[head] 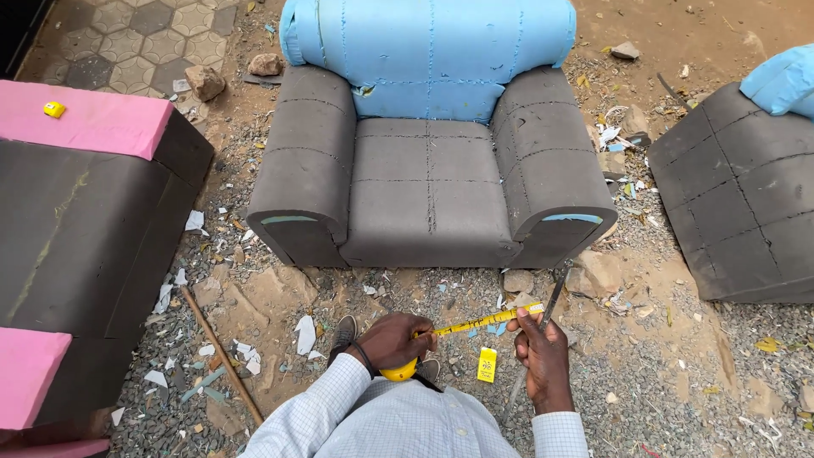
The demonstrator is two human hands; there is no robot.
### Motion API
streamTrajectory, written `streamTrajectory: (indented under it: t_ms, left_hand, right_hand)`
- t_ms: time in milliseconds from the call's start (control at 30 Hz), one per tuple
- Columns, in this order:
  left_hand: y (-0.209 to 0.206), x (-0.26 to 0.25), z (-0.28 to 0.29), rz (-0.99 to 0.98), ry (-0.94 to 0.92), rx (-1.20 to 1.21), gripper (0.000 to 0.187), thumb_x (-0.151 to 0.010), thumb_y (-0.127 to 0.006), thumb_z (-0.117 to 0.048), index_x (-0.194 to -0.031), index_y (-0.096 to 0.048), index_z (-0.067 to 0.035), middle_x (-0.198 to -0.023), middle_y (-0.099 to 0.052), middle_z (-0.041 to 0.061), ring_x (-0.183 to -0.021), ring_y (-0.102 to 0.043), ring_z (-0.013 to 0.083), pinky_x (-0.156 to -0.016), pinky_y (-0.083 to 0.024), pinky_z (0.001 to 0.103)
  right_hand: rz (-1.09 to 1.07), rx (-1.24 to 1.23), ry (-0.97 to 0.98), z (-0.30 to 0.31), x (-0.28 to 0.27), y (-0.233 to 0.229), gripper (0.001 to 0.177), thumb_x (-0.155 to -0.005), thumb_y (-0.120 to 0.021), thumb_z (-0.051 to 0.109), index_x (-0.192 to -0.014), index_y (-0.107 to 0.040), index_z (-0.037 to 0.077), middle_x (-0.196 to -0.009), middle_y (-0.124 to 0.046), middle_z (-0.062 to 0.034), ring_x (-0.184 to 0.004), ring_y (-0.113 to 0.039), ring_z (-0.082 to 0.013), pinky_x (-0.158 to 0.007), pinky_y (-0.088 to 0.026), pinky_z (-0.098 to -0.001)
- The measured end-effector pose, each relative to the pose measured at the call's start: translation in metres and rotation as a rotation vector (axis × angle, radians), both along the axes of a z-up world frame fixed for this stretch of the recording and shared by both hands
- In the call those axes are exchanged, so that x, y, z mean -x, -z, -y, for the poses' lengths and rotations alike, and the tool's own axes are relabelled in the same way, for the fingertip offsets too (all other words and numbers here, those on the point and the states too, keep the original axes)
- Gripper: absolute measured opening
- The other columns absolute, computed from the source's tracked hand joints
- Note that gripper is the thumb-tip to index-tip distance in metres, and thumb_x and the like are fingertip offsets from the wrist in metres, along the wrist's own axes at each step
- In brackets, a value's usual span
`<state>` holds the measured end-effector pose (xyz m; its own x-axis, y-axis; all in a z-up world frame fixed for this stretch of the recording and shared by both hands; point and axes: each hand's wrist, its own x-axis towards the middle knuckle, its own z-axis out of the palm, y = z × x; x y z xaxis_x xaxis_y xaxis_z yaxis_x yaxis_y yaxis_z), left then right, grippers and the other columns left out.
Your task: Measuring and cutting a large piece of grey foam for a sofa seat using a tape measure and a thin blade.
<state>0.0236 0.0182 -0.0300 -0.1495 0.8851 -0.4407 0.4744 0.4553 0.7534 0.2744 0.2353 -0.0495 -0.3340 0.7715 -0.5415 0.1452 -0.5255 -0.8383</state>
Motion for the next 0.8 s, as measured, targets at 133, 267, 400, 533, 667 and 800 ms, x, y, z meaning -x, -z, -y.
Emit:
streamTrajectory:
  t_ms: [133, 267, 400, 533, 667, 800]
  left_hand:
    - [-0.013, 0.009, 0.003, -0.019, -0.005, -0.011, 0.034, -0.121, -0.06, -0.042, -0.113, -0.089, -0.027, -0.099, -0.093, -0.007, -0.089, -0.084, 0.0179, -0.082, -0.059, 0.046]
    - [-0.032, 0.017, 0.001, 0.069, -0.101, -0.04, 0.034, -0.121, -0.064, -0.037, -0.109, -0.089, -0.019, -0.093, -0.092, 0.002, -0.089, -0.084, 0.0297, -0.087, -0.063, 0.049]
    - [-0.051, 0.034, -0.008, 0.131, -0.214, -0.112, 0.036, -0.12, -0.067, -0.031, -0.1, -0.091, -0.013, -0.088, -0.092, 0.012, -0.091, -0.084, 0.0442, -0.091, -0.064, 0.055]
    - [-0.053, 0.042, -0.02, 0.123, -0.276, -0.162, 0.039, -0.121, -0.066, -0.034, -0.097, -0.09, -0.015, -0.086, -0.091, 0.012, -0.088, -0.083, 0.0415, -0.089, -0.063, 0.053]
    - [-0.057, 0.05, -0.01, 0.113, -0.302, -0.22, 0.038, -0.122, -0.067, -0.031, -0.094, -0.089, -0.017, -0.087, -0.088, 0.013, -0.087, -0.082, 0.0398, -0.089, -0.063, 0.052]
    - [-0.063, 0.046, 0.002, 0.149, -0.307, -0.198, 0.039, -0.121, -0.069, -0.03, -0.094, -0.089, -0.012, -0.088, -0.087, 0.017, -0.087, -0.081, 0.0421, -0.089, -0.062, 0.055]
  right_hand:
    - [0.023, -0.013, -0.003, 0.007, 0.011, -0.011, 0.017, -0.118, -0.086, 0.027, -0.125, -0.079, 0.014, -0.1, -0.086, -0.0077, -0.059, -0.049, -0.007, -0.048, -0.032, -0.0247]
    - [-0.054, -0.063, -0.092, 0.01, 0.034, -0.029, 0.025, -0.121, -0.084, 0.031, -0.119, -0.079, 0.007, -0.094, -0.082, -0.0118, -0.057, -0.049, -0.009, -0.05, -0.034, -0.0267]
    - [-0.166, -0.134, -0.277, 0.02, 0.084, -0.057, 0.037, -0.121, -0.085, 0.035, -0.123, -0.084, -0.002, -0.093, -0.08, -0.0148, -0.057, -0.052, -0.007, -0.052, -0.038, -0.0245]
    - [-0.235, -0.139, -0.427, 0.042, 0.117, -0.079, 0.038, -0.123, -0.084, 0.035, -0.123, -0.085, -0.003, -0.091, -0.08, -0.0182, -0.053, -0.047, -0.0066, -0.05, -0.04, -0.027]
    - [-0.231, -0.13, -0.444, 0.06, 0.136, -0.089, 0.044, -0.126, -0.079, 0.034, -0.103, -0.084, -0.003, -0.068, -0.063, -0.01, -0.051, -0.043, -0.0095, -0.05, -0.037, -0.0286]
    - [-0.221, -0.104, -0.378, 0.059, 0.13, -0.065, 0.039, -0.129, -0.075, 0.031, -0.109, -0.082, -0.002, -0.078, -0.071, -0.0143, -0.054, -0.046, -0.0114, -0.052, -0.039, -0.031]
